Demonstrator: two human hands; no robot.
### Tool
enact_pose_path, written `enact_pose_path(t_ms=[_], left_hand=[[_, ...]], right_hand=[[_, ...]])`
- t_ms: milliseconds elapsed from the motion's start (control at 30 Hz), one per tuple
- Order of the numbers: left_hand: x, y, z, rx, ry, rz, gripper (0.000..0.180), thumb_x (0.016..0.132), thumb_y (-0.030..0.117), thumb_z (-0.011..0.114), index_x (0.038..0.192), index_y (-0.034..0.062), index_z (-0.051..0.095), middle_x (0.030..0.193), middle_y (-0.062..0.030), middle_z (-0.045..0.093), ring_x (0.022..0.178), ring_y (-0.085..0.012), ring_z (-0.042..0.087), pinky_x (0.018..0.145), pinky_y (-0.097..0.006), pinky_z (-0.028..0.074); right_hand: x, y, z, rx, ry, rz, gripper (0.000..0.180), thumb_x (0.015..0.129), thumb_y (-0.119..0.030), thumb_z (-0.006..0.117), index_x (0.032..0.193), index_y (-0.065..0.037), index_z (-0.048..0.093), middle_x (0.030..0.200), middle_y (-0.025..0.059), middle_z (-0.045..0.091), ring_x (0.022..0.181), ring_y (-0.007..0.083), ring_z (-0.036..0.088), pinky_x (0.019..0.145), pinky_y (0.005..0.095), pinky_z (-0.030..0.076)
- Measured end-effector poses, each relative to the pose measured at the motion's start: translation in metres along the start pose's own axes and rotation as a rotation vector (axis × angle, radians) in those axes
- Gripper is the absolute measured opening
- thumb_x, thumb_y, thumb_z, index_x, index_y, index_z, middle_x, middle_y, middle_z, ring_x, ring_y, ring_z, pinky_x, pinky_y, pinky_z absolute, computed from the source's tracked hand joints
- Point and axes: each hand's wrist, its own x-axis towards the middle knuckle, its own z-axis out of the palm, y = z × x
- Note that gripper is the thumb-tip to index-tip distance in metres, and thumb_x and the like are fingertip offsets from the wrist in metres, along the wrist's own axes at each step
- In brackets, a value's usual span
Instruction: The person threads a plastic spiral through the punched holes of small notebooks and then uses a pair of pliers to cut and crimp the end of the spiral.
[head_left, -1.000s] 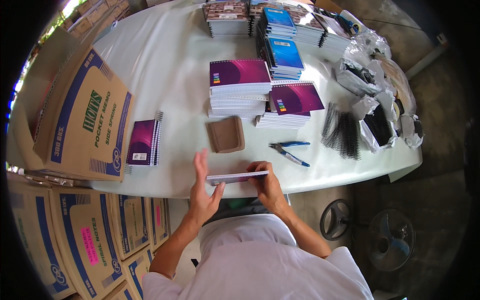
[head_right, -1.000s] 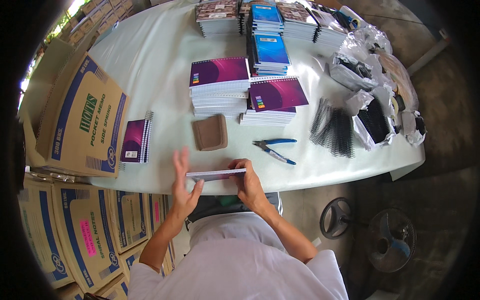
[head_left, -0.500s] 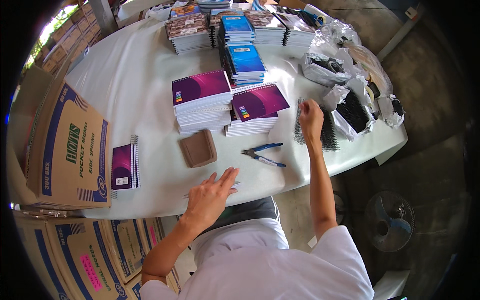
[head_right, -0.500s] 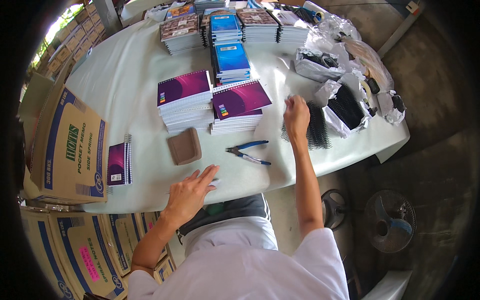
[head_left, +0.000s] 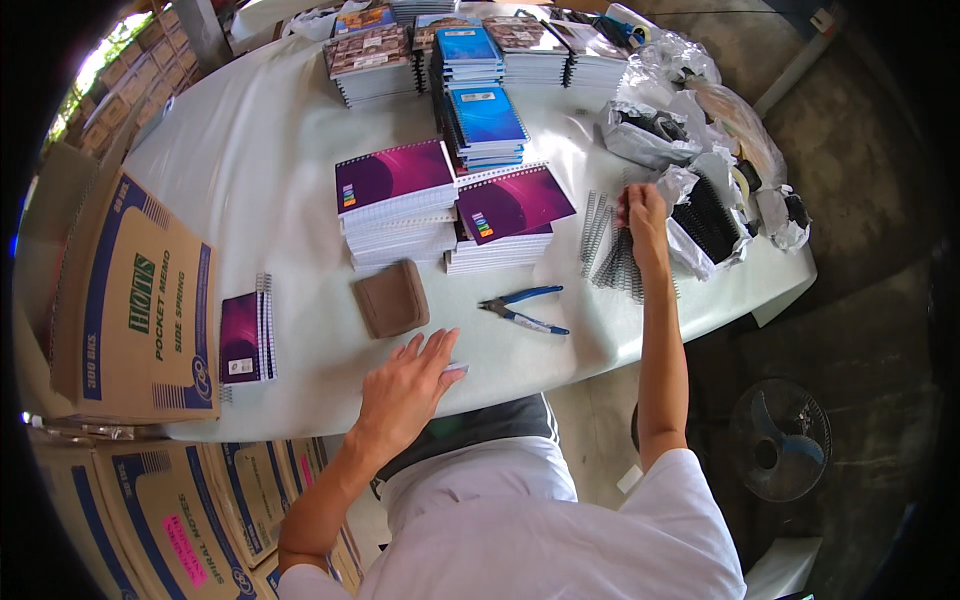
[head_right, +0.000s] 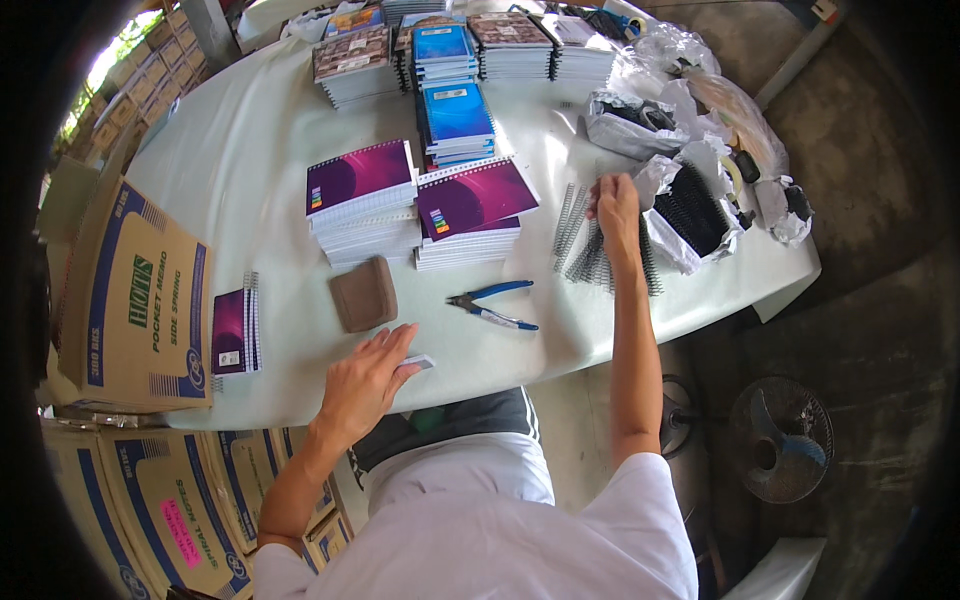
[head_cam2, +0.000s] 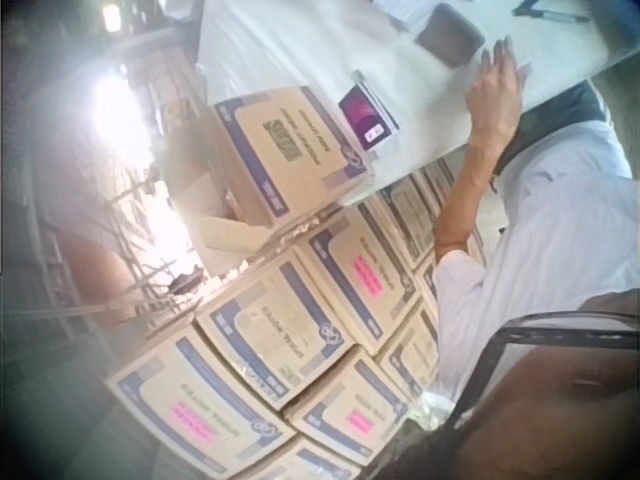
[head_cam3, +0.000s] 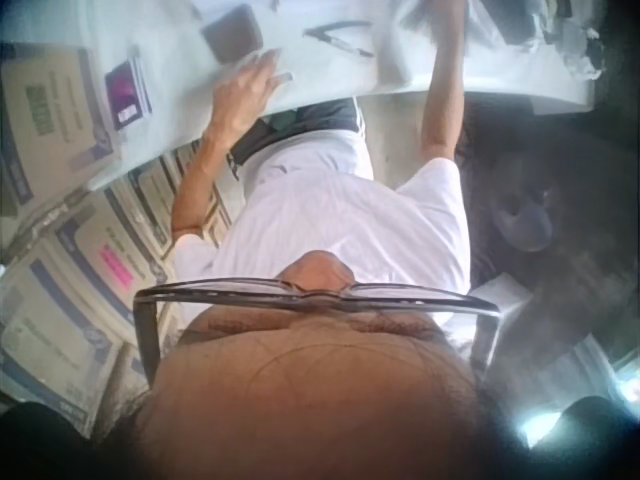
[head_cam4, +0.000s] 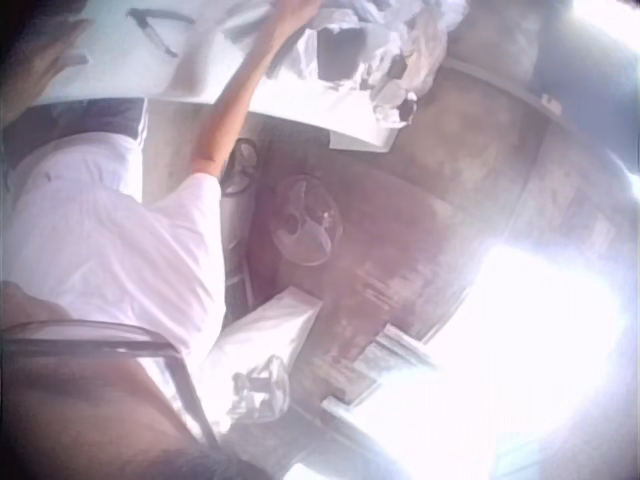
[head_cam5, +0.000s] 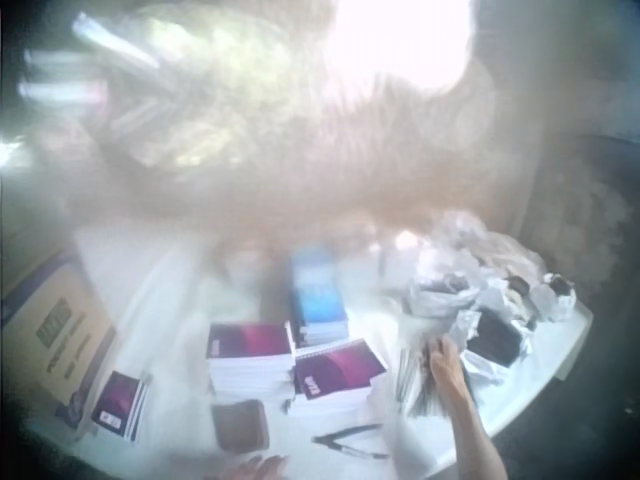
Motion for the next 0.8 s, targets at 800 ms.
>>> enact_pose_path(t_ms=[800], left_hand=[[0.001,0.002,-0.001,0.067,0.069,-0.018,0.052,0.091,0.033,0.066,0.138,0.0174,0.053,0.127,-0.0048,0.065,0.110,-0.0344,0.066,0.083,-0.041,0.057]], right_hand=[[-0.185,-0.071,0.075,-0.378,-0.923,-0.412,0.019,0.085,-0.008,0.071,0.102,-0.003,0.063,0.092,0.0086,0.063,0.074,0.0256,0.061,0.066,0.0387,0.049]])
